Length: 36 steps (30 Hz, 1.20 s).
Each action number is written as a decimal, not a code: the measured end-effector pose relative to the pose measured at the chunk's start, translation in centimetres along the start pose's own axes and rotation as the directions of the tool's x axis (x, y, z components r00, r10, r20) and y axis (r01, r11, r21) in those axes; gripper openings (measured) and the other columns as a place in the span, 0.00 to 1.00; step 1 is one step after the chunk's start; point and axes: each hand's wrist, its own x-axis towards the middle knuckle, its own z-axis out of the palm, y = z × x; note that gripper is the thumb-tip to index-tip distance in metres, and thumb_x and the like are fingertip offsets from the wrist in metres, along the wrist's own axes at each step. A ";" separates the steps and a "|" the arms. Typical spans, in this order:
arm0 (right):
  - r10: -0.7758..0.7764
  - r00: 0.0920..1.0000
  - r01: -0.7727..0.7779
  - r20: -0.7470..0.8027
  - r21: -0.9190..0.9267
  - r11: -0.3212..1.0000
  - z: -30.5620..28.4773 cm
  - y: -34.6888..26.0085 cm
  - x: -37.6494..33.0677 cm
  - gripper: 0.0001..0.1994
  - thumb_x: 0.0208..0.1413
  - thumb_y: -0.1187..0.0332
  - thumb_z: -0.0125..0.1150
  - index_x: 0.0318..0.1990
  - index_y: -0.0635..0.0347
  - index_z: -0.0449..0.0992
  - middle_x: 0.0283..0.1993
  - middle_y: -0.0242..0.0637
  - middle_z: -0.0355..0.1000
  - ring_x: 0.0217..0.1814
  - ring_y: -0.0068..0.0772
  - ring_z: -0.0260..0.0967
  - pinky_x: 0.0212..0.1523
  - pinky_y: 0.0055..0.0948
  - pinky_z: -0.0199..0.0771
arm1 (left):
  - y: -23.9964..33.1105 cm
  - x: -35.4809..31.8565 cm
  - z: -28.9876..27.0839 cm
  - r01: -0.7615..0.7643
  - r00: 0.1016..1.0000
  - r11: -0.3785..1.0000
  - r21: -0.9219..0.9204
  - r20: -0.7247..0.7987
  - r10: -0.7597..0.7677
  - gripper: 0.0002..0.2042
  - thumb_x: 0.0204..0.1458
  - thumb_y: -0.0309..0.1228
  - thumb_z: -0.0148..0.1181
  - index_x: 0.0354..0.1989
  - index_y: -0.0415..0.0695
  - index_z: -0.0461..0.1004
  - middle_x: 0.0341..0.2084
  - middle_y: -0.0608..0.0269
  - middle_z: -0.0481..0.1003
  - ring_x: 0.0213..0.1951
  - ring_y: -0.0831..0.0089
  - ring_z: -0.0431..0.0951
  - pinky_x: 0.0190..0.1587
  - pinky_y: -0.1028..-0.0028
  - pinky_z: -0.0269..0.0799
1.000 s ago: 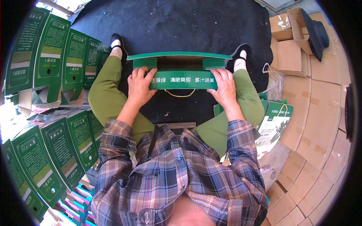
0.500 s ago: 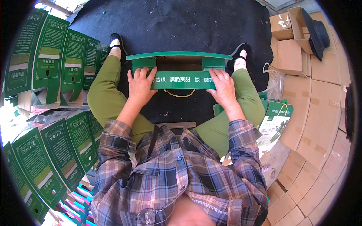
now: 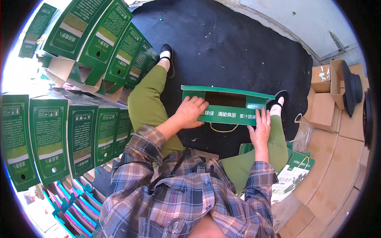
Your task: The recorder is folding cardboard packaging boxes and stacking them.
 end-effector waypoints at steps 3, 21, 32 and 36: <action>0.036 0.998 -0.033 -0.044 0.067 0.997 0.5 1.0 0.4 0.38 0.42 0.74 0.69 0.65 0.57 0.61 0.71 0.46 0.52 0.72 0.54 0.46 0.68 0.43 0.51 | -0.1 0.5 0.2 0.008 1.000 0.999 -0.047 -0.021 -0.009 0.34 0.31 0.41 0.72 0.51 0.43 0.69 0.44 0.56 0.70 0.49 0.58 0.69 0.50 0.59 0.63; 0.306 0.946 -0.127 -0.106 0.747 0.653 2.0 4.4 1.0 0.26 0.55 0.76 0.58 0.62 0.62 0.64 0.59 0.45 0.68 0.60 0.38 0.66 0.59 0.33 0.65 | 2.0 -0.3 0.8 0.118 0.993 0.991 -0.070 0.000 -0.118 0.39 0.34 0.41 0.71 0.58 0.41 0.63 0.46 0.52 0.69 0.51 0.55 0.67 0.51 0.57 0.62; 0.652 0.752 -0.163 -0.099 0.930 0.329 0.5 6.1 1.2 0.19 0.62 0.65 0.54 0.59 0.58 0.67 0.52 0.29 0.71 0.47 0.22 0.66 0.44 0.27 0.66 | 1.7 0.1 -7.1 0.130 0.916 0.759 -0.638 -0.215 -0.338 0.41 0.35 0.44 0.73 0.57 0.32 0.64 0.46 0.44 0.69 0.53 0.52 0.67 0.57 0.61 0.62; 0.678 0.735 -0.230 -0.014 0.935 0.269 1.3 7.5 1.1 0.18 0.62 0.66 0.53 0.58 0.58 0.68 0.53 0.31 0.70 0.47 0.23 0.68 0.43 0.25 0.66 | 1.2 1.4 -16.2 -0.042 0.789 0.531 -0.847 -0.354 -0.503 0.39 0.37 0.38 0.73 0.57 0.31 0.63 0.46 0.50 0.70 0.50 0.61 0.71 0.54 0.65 0.66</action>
